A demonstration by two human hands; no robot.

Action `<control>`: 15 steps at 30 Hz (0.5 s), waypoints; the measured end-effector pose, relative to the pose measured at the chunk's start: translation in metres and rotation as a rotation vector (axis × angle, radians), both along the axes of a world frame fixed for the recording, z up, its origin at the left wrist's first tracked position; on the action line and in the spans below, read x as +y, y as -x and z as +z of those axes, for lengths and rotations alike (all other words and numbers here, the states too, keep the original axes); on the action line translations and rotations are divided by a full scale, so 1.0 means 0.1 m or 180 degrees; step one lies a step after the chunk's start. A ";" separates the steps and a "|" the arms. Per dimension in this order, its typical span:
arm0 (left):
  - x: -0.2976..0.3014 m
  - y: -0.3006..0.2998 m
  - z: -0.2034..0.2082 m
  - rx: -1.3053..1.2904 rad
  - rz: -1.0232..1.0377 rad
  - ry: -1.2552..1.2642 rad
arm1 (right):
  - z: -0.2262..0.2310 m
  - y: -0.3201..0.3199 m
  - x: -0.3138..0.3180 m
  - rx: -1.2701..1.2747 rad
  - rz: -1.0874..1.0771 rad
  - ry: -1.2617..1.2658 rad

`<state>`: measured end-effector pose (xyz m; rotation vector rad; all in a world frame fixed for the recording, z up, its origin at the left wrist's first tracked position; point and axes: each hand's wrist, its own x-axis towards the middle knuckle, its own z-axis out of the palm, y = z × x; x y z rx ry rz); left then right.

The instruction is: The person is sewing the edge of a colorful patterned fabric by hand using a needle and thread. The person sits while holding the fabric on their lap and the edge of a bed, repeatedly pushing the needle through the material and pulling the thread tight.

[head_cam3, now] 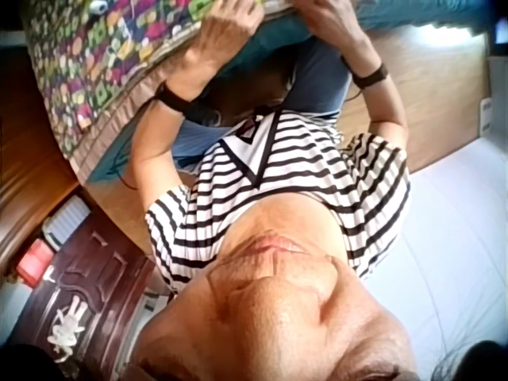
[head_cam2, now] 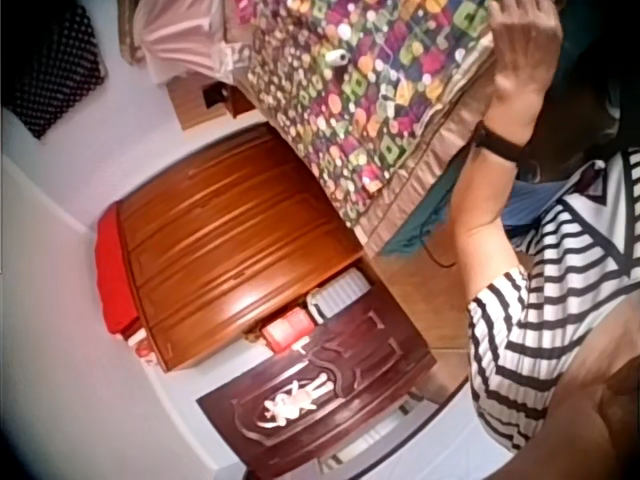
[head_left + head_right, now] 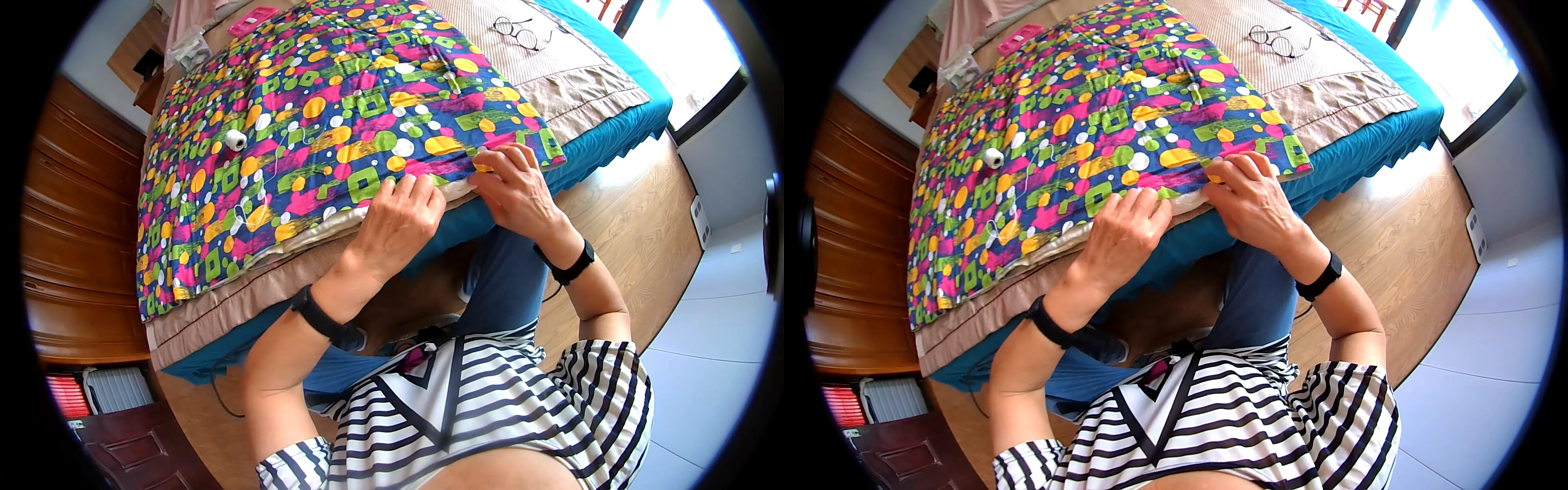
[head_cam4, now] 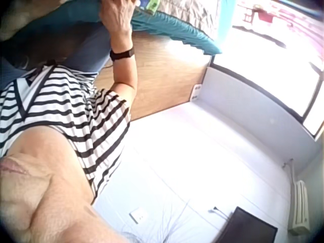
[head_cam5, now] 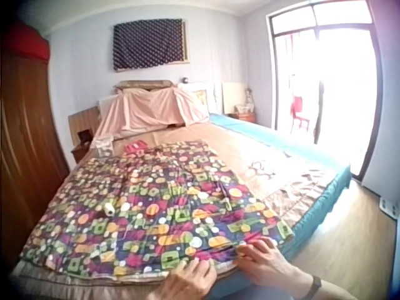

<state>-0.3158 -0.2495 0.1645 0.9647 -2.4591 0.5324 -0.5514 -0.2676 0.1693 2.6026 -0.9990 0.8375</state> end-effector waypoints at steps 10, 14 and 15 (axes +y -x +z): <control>-0.05 0.07 -0.03 -0.0034 -0.0104 0.0397 | 0.06 -0.09 -0.03 -0.0334 0.0016 -0.0404; -0.09 0.08 -0.08 0.0199 0.0184 0.0130 | 0.03 -0.16 -0.11 -0.0587 -0.0230 -0.0621; -0.10 0.09 -0.07 0.0237 0.0244 0.0071 | 0.04 -0.17 -0.12 -0.0580 -0.0241 -0.0531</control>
